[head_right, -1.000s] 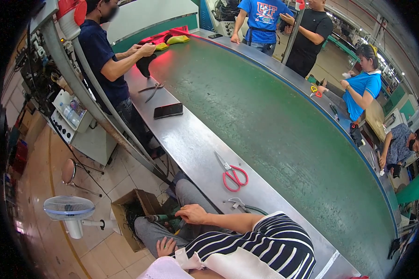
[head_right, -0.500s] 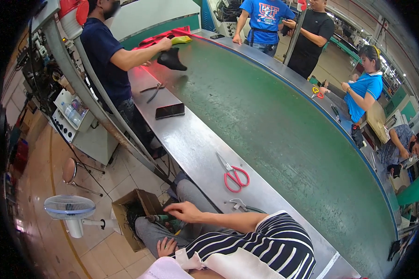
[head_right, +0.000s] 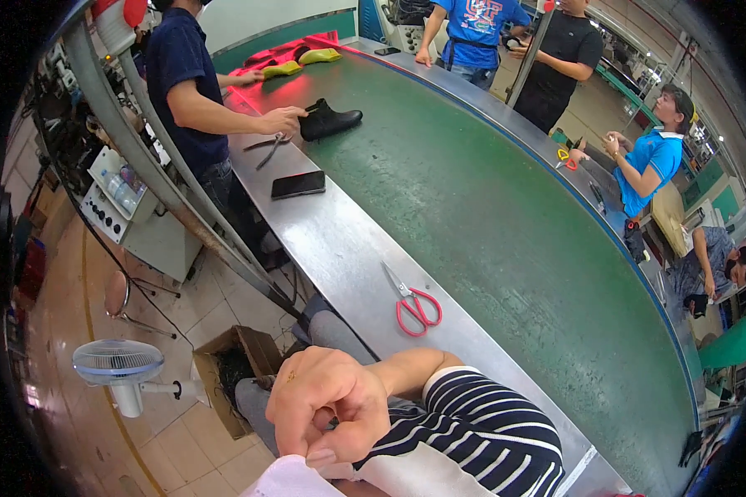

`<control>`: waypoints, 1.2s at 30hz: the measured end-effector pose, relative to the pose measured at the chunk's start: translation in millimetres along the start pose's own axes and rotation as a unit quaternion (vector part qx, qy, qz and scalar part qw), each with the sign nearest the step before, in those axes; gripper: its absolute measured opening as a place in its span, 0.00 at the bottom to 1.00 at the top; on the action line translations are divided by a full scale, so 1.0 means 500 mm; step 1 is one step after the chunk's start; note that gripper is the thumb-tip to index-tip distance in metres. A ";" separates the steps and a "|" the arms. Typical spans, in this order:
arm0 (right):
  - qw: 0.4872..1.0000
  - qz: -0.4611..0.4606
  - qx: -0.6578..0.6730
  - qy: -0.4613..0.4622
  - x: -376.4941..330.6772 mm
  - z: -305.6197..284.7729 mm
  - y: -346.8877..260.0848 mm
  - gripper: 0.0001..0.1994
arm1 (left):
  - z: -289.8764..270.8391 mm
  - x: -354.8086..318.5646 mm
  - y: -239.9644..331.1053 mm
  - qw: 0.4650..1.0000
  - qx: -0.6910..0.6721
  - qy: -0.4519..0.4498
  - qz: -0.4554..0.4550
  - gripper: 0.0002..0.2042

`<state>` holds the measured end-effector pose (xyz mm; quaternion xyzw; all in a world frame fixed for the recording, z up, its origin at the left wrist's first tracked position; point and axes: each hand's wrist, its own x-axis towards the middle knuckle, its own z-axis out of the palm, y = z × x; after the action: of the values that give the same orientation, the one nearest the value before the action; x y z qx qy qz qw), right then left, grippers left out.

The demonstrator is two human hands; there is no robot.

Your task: Assembling a black boot upper and base on a factory production line.

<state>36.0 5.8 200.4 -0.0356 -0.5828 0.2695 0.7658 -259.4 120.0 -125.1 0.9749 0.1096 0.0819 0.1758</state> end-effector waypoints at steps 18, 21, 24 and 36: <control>0.815 0.405 -0.282 0.304 -0.272 -0.123 0.202 0.08 | -0.015 0.024 0.007 1.000 -0.001 0.006 0.004 0.12; 0.717 0.460 -0.480 0.209 -0.439 -0.124 0.241 0.09 | -0.010 0.011 0.000 1.000 0.001 0.006 0.001 0.12; 0.683 0.490 -0.526 0.127 -0.505 -0.120 0.227 0.09 | -0.032 0.032 0.012 1.000 0.004 0.007 0.013 0.11; 0.634 0.412 -0.636 0.156 -0.489 -0.268 0.260 0.09 | -0.147 0.496 0.116 0.953 -0.137 0.232 0.140 0.11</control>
<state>66.8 40.3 -103.5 -0.7917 -0.4064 0.1097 0.4428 -24.5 151.0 -6.2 0.9011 -0.0029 0.3439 0.2641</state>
